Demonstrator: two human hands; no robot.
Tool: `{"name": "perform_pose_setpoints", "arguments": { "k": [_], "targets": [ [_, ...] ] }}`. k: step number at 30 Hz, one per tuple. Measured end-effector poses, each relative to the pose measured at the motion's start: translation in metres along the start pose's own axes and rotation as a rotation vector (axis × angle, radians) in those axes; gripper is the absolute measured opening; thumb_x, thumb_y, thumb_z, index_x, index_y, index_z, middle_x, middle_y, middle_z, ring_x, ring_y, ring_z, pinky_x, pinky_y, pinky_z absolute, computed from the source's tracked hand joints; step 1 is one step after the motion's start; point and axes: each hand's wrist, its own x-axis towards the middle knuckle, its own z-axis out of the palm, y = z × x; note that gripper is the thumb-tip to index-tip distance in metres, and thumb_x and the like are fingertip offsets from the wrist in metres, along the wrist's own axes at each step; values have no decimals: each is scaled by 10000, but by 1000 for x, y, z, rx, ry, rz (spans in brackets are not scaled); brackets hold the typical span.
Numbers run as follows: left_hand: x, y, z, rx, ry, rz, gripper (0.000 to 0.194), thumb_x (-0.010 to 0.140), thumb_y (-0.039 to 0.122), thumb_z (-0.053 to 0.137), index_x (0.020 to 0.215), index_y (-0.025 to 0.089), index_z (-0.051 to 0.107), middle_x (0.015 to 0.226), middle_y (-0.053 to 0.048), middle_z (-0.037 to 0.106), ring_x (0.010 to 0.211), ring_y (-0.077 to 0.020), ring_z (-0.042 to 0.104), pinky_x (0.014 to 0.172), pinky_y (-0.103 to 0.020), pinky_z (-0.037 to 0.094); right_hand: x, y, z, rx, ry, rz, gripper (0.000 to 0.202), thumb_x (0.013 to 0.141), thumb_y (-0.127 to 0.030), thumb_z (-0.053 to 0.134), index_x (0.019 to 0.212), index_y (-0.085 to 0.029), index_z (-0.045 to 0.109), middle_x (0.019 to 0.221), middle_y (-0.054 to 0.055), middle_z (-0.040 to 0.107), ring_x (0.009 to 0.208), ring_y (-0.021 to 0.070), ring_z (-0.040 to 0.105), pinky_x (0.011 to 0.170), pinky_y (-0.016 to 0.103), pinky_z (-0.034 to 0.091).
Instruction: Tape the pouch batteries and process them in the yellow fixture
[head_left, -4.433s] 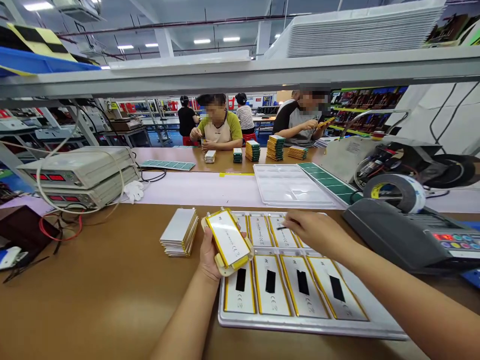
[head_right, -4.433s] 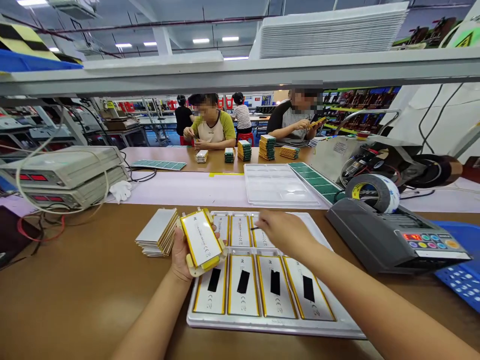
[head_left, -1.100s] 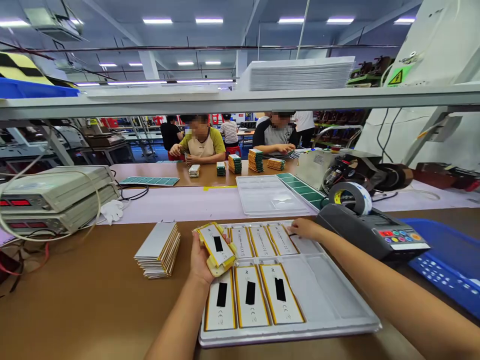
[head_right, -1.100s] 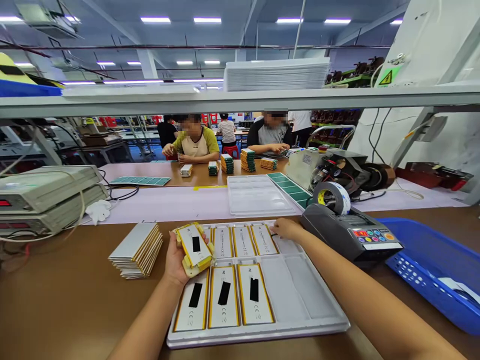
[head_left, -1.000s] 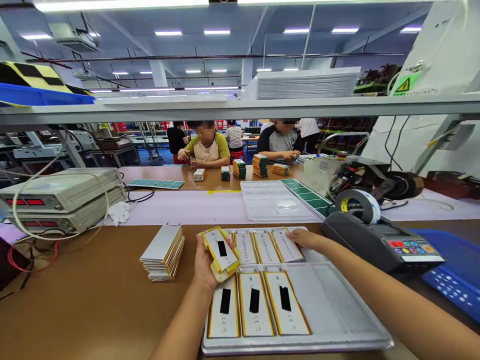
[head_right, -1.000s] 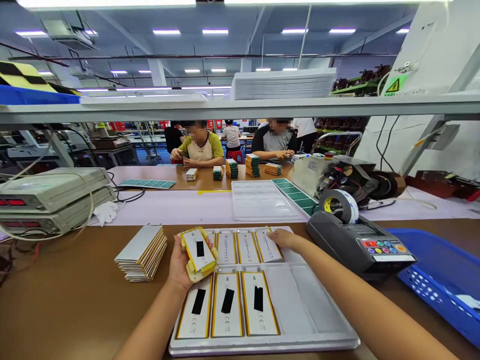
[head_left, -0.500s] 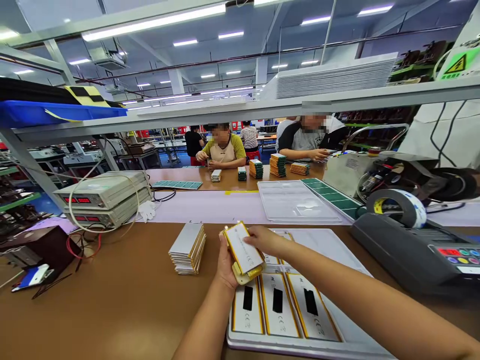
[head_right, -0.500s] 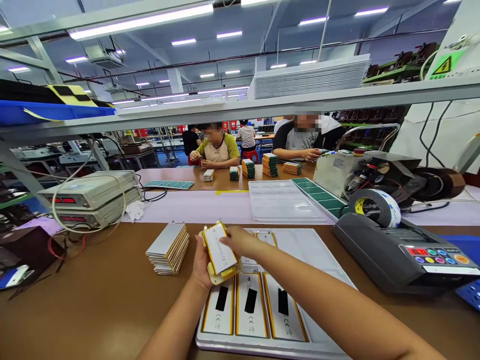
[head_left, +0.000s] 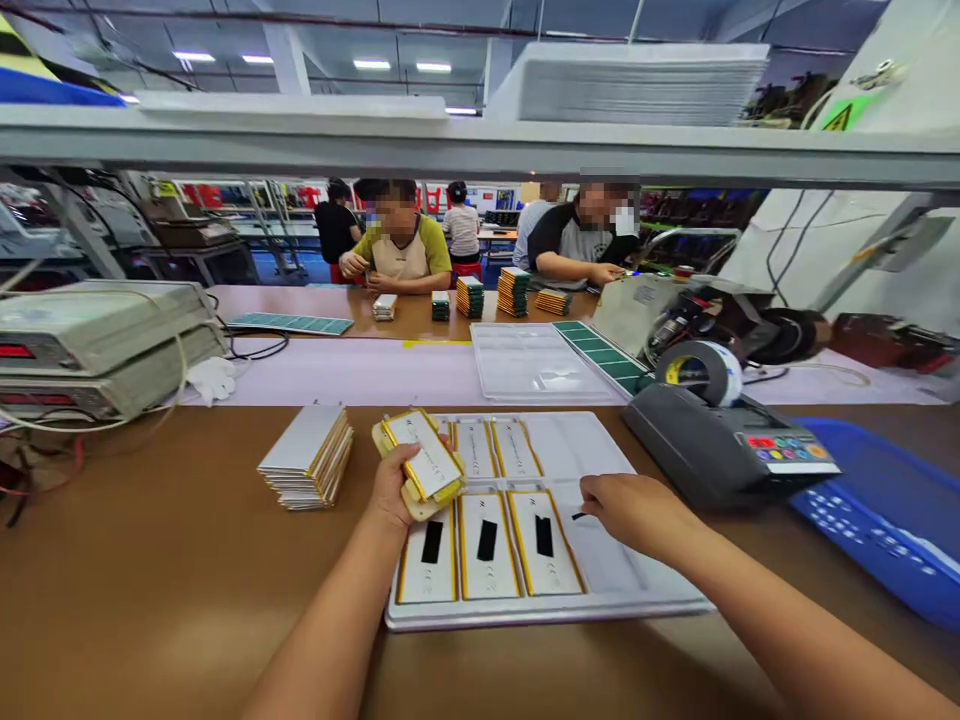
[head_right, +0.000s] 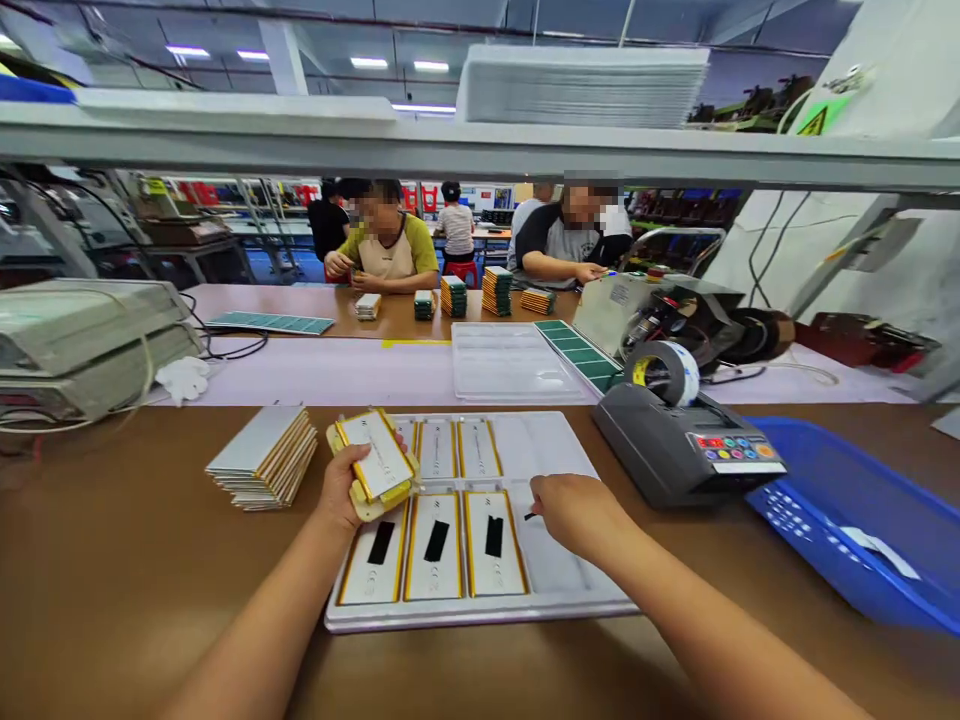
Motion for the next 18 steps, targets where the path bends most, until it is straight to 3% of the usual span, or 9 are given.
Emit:
{"name": "perform_pose_setpoints", "arguments": {
  "k": [5,8,11,13,16,18],
  "targets": [
    [0,0,7,29,91,34,460,601,124,490,1059,161,523,795,-62,645,761,-240,607,714,-483,486,-5,-10,15,-18,63,-88,200,811,-199,380,788,-165,575,803,98,645,745,219,586,561,277,325],
    [2,1,6,13,118,52,433,612,119,498,1042,166,527,806,-56,641,764,-225,605,747,-491,475,-1,-11,19,71,38,-41,207,805,-205,380,803,-156,580,814,113,640,747,225,578,581,285,342],
    [4,0,7,-2,87,52,377,644,150,506,1019,156,538,813,-72,639,818,-239,599,775,-501,459,7,-10,23,401,-78,17,288,830,-335,358,771,-152,573,812,98,635,725,206,569,578,275,361],
    [2,0,12,-4,47,56,341,659,178,506,996,149,549,819,-84,639,848,-246,595,786,-478,458,11,-14,26,670,-139,-31,338,834,-392,339,763,-147,561,817,85,629,718,184,557,594,267,376],
    [-12,10,27,91,-5,67,325,652,193,533,972,144,556,803,-79,639,824,-240,601,766,-423,473,13,-24,29,874,-94,-92,245,784,-352,409,743,-150,542,826,75,609,731,172,524,638,269,373],
    [-25,27,40,260,-4,131,360,638,205,590,993,155,546,794,-62,634,783,-223,605,724,-380,483,11,-25,29,1012,-133,-73,207,739,-354,451,726,-160,524,737,44,572,645,143,481,576,252,349]
  ]
}}
